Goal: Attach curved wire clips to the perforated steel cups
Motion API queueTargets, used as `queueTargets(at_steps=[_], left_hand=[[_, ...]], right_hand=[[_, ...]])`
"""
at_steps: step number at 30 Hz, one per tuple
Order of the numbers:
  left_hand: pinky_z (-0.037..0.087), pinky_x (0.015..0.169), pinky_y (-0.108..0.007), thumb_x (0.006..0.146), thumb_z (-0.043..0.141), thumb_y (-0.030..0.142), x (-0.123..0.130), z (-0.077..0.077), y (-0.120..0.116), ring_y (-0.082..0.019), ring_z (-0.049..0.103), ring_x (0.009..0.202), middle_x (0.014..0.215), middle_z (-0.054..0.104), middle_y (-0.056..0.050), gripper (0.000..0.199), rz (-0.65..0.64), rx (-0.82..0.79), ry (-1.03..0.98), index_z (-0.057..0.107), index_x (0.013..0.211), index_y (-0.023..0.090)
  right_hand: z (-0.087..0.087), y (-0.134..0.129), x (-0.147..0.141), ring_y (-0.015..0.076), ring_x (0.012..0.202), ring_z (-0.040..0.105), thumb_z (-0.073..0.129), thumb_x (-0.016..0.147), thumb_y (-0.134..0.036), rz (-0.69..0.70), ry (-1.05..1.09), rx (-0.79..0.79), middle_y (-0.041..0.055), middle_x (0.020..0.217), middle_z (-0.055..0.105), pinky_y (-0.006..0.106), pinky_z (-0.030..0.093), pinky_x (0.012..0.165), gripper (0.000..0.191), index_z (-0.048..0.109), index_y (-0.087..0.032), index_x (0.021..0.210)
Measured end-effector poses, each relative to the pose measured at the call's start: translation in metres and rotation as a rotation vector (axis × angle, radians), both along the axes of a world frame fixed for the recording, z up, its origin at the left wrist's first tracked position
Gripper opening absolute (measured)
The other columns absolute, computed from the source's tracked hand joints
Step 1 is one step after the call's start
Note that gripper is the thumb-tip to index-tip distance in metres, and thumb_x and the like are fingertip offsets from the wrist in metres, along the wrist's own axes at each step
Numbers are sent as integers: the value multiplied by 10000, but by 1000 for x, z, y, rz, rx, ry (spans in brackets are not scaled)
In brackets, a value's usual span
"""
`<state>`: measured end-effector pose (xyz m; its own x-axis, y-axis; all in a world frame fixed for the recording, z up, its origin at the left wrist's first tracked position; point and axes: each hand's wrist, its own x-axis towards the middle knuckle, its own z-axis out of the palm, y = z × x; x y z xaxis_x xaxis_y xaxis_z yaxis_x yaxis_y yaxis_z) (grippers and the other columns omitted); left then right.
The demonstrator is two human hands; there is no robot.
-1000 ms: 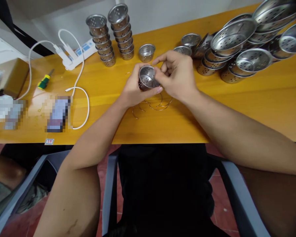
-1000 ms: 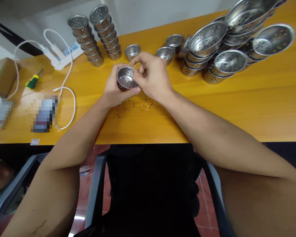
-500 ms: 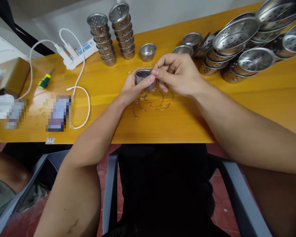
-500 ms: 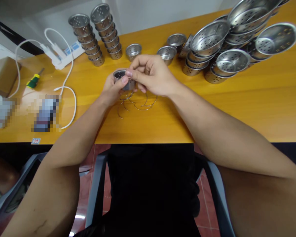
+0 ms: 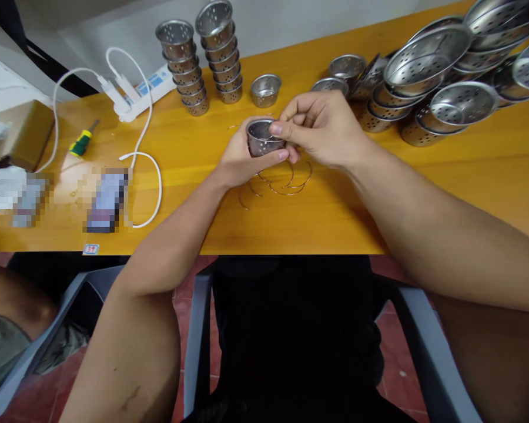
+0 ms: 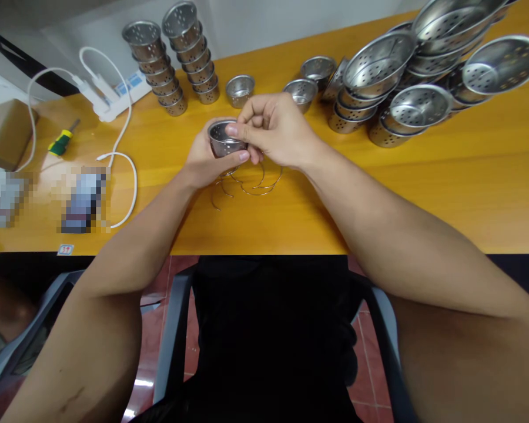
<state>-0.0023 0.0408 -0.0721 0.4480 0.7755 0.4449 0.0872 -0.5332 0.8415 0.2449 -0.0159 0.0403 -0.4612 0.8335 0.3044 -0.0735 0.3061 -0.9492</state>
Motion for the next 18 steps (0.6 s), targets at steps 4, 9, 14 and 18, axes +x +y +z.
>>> queueTargets(at_steps=[4,9,14,18], left_hand=[[763,1320,-647,759,1246,792,-4,6,-3,-381,903,1419,1523,920,-117,1043,19,-47,-72,765,1566,337],[764,1308,-688,717,1261,808,-3,6,1,-391,896,1380,1503,917,-98,1036,21,-44,-61,791,1536,382],[731,1338,-699,827,1186,826,-5,4,3,-408,883,1427,1491,893,-132,1006,9,-26,-31,757,1594,337],[702,1367,-724,870,1148,843,-7,7,-2,-418,888,1440,1442,889,-125,1031,-7,-11,-21,703,1637,317]], right_hand=[[-3,3,2,201,579,676,1207,911,-880,8,-18,7,9,695,764,353,525,506,691,806,-317,934],[-2,3,3,217,589,668,1212,932,-842,23,-36,-2,10,696,768,369,555,511,655,807,-327,929],[2,1,2,253,598,700,1257,822,-871,21,-20,-36,-6,700,770,398,578,474,684,807,-362,903],[0,5,1,242,595,697,1249,829,-888,38,-19,-28,-1,696,780,386,579,505,713,805,-339,925]])
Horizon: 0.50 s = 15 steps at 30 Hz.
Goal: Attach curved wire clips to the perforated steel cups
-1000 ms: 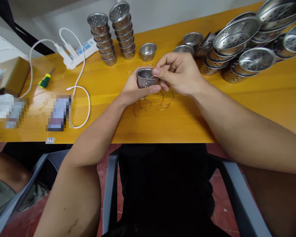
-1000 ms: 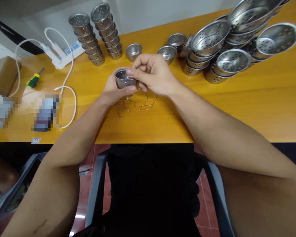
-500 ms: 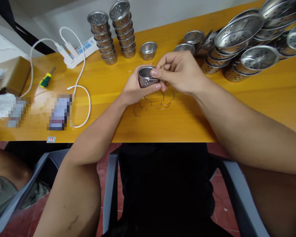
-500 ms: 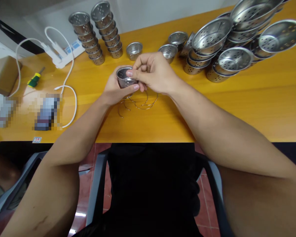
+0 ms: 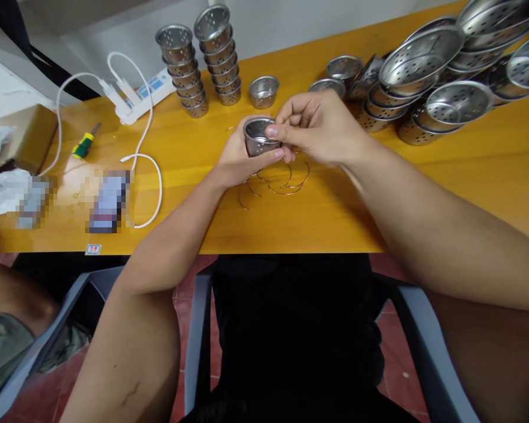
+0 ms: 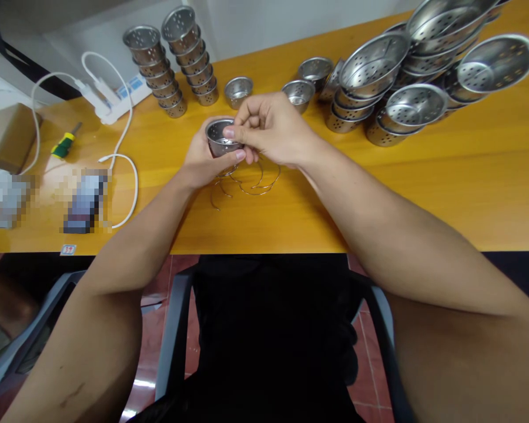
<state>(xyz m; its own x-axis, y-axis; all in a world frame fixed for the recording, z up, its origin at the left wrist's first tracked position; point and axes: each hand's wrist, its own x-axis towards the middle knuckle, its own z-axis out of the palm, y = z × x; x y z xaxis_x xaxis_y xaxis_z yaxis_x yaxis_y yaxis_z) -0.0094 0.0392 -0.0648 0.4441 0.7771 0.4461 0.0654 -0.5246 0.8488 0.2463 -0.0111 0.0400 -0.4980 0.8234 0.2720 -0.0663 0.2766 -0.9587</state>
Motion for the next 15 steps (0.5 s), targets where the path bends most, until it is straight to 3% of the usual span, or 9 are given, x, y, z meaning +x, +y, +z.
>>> queueTargets(at_steps=[4,9,11,15], left_hand=[[677,1383,-743,892,1117,892,1,7,-5,-438,877,1478,1401,886,-132,1037,23,17,10,710,1607,261],[726,1353,-686,712,1235,879,3,7,-3,-421,881,1436,1515,905,-121,1063,58,-17,-20,782,1524,364],[715,1360,-684,725,1223,884,3,5,0,-423,871,1453,1538,889,-127,1063,66,18,-22,779,1538,362],[679,1382,-627,832,1123,921,4,4,2,-393,831,1496,1607,816,-134,1109,116,110,8,683,1689,371]], right_hand=[[-2,2,-1,212,587,680,1201,859,-951,16,7,18,2,687,773,366,550,540,756,798,-315,932],[-1,-3,0,214,618,671,1184,913,-918,1,-15,43,11,719,764,371,542,558,711,806,-317,942],[-4,-2,-1,203,639,650,1148,966,-916,-7,-25,75,7,741,762,359,524,572,689,815,-313,974],[-13,3,-3,164,720,613,1224,868,-891,-199,41,239,34,1105,885,366,475,595,723,874,-322,1146]])
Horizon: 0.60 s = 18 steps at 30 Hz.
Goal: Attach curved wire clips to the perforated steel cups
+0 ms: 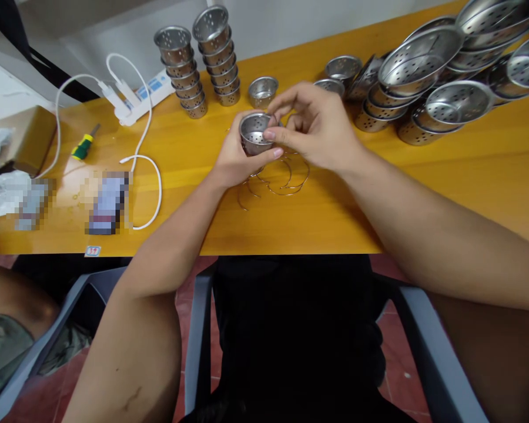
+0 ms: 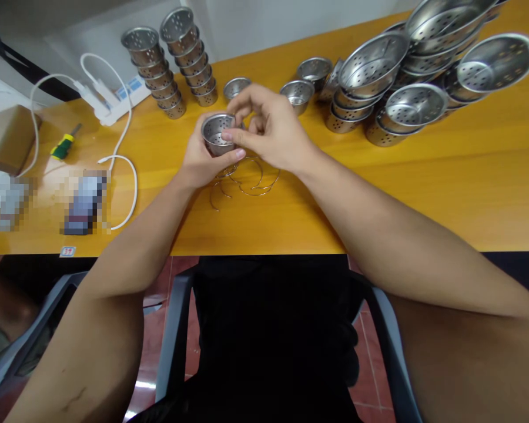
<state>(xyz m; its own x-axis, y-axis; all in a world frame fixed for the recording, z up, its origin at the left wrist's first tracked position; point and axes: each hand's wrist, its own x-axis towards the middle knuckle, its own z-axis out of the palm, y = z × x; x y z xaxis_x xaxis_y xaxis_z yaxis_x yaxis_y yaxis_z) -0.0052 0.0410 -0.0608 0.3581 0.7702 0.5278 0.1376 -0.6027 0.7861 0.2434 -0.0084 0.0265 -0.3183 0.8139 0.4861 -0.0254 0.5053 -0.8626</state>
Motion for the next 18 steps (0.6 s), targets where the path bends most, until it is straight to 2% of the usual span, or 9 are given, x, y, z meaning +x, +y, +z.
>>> queueTargets(at_steps=[3,5,7,9,11,15,18], left_hand=[[671,1382,-571,872,1077,930,2,7,0,-383,801,1537,1652,761,-124,1162,58,39,2,590,1787,405],[652,1406,-555,880,1060,943,3,13,-1,-394,779,1585,1676,731,-126,1202,84,65,1,547,1818,393],[634,1430,-545,878,1047,962,4,17,0,-403,761,1616,1696,714,-131,1224,101,78,8,529,1826,388],[628,1437,-543,879,1037,964,5,16,1,-404,755,1626,1703,707,-130,1227,116,80,18,517,1830,388],[627,1442,-548,892,1027,940,4,13,3,-404,750,1637,1717,697,-129,1205,119,88,21,509,1830,388],[607,1472,-581,932,1025,814,3,6,7,-416,729,1677,1727,685,-132,1088,81,98,-25,528,1806,399],[600,1483,-588,940,1051,770,3,4,10,-416,741,1677,1707,701,-128,1077,90,68,-25,536,1804,386]], right_hand=[[-2,-1,2,235,875,712,1224,880,-860,-123,-60,86,53,1260,893,409,603,694,669,891,-383,1211],[0,-5,5,356,1118,818,1138,978,-855,-128,-156,142,83,1278,892,496,733,873,529,914,-426,1192],[2,-8,8,461,1375,824,1053,1048,-842,-117,-221,220,104,1382,888,623,776,1084,421,937,-456,1173],[3,-9,9,508,1542,772,1005,1083,-823,-104,-275,270,104,1491,874,708,742,1265,370,957,-475,1200],[0,-8,9,517,1620,733,988,1096,-819,-92,-320,285,106,1533,865,726,699,1370,379,976,-480,1265],[-10,-6,6,530,1683,698,943,1127,-842,-71,-342,307,127,1547,852,754,645,1440,459,1002,-464,1381],[-13,-7,5,531,1709,677,908,1148,-846,-69,-356,319,118,1586,838,774,614,1468,471,995,-487,1439]])
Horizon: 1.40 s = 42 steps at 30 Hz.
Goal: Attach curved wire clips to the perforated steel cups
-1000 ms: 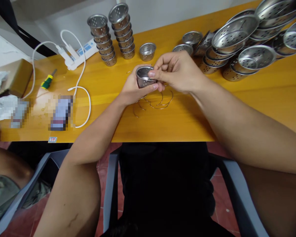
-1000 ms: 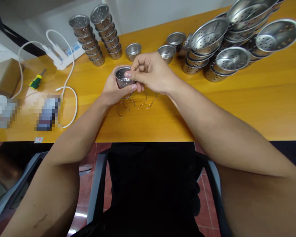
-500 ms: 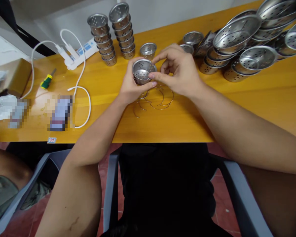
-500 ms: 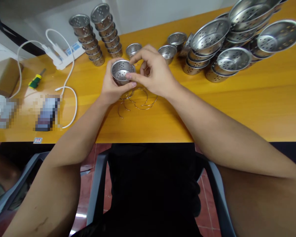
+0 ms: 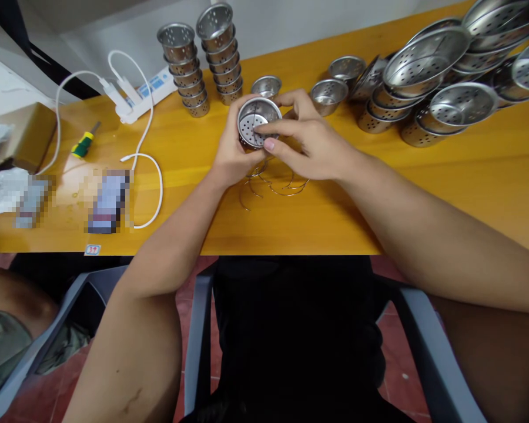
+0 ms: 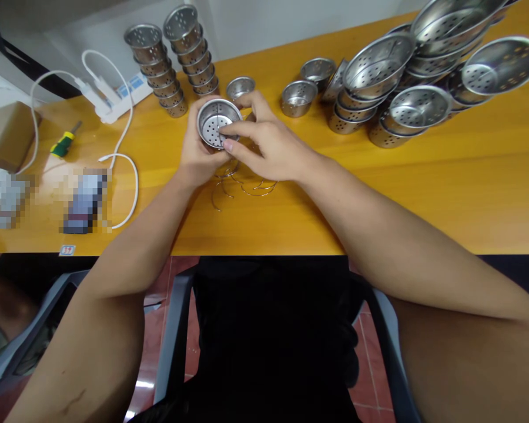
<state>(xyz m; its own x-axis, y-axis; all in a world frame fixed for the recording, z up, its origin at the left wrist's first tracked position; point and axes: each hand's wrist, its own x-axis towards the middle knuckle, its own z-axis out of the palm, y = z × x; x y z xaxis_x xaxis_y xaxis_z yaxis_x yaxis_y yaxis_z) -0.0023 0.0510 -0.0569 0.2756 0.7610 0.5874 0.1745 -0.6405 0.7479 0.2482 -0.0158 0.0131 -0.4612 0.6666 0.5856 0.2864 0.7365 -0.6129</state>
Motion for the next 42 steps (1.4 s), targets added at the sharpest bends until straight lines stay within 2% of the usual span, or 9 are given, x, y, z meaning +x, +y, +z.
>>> queueTargets(at_steps=[5,10,14,20,25,28,33,39,42], left_hand=[[649,1428,-546,944,1068,828,-4,-17,13,-390,778,1621,1693,717,-138,1135,-38,27,5,511,1815,359],[651,1411,-535,1049,980,793,-19,-39,27,-337,829,1485,1592,769,-110,985,-80,117,47,514,1775,317],[631,1432,-561,1057,924,867,-25,-45,29,-369,789,1554,1666,723,-136,1059,-104,160,95,460,1840,326],[735,1282,-539,1073,968,809,-27,-48,27,-379,728,1676,1960,533,-155,1163,-70,11,122,290,1955,470],[749,1247,-560,1118,911,785,-28,-42,22,-376,719,1665,2032,503,-143,1046,-33,-123,131,327,1940,506],[751,1251,-562,1152,850,800,-25,-37,17,-379,704,1687,2043,492,-137,994,-25,-153,128,335,1944,492],[794,1186,-519,1125,927,723,-23,-32,13,-377,725,1670,2007,528,-137,939,0,-157,102,430,1883,480],[760,1272,-565,1146,920,710,-25,-33,15,-399,674,1734,1975,533,-144,943,4,-158,135,420,1906,461],[734,1299,-582,1151,894,747,-25,-35,16,-405,649,1750,1976,516,-153,953,9,-151,145,404,1911,448]], right_hand=[[6,-5,0,542,1695,666,1011,1089,-763,-50,-39,51,119,1636,810,774,645,1427,476,957,-488,1474],[0,-5,-2,454,1412,810,864,1257,-599,17,-104,63,106,1542,833,699,721,1255,263,916,-420,1442],[-4,-7,-8,445,1358,832,852,1275,-534,1,-142,38,103,1440,852,680,710,1231,167,913,-400,1354],[16,0,7,447,1492,769,722,1313,-531,-222,-229,5,106,1566,834,652,630,1313,195,876,-425,1369],[24,27,36,380,1459,760,735,1262,-188,-575,-295,-24,189,1558,829,548,572,1305,192,862,-284,1369],[26,35,44,351,1415,800,794,1219,-45,-701,-261,-17,221,1532,843,501,607,1258,251,905,-199,1384],[25,35,43,297,1295,856,823,1175,46,-706,-174,-35,207,1567,810,440,689,1075,314,913,-174,1381],[12,47,53,328,1455,786,732,1149,60,-692,-123,-45,173,1662,745,517,659,1243,499,876,-303,1460],[9,52,57,346,1547,738,673,1101,127,-692,-111,4,192,1698,712,513,652,1283,620,840,-286,1532]])
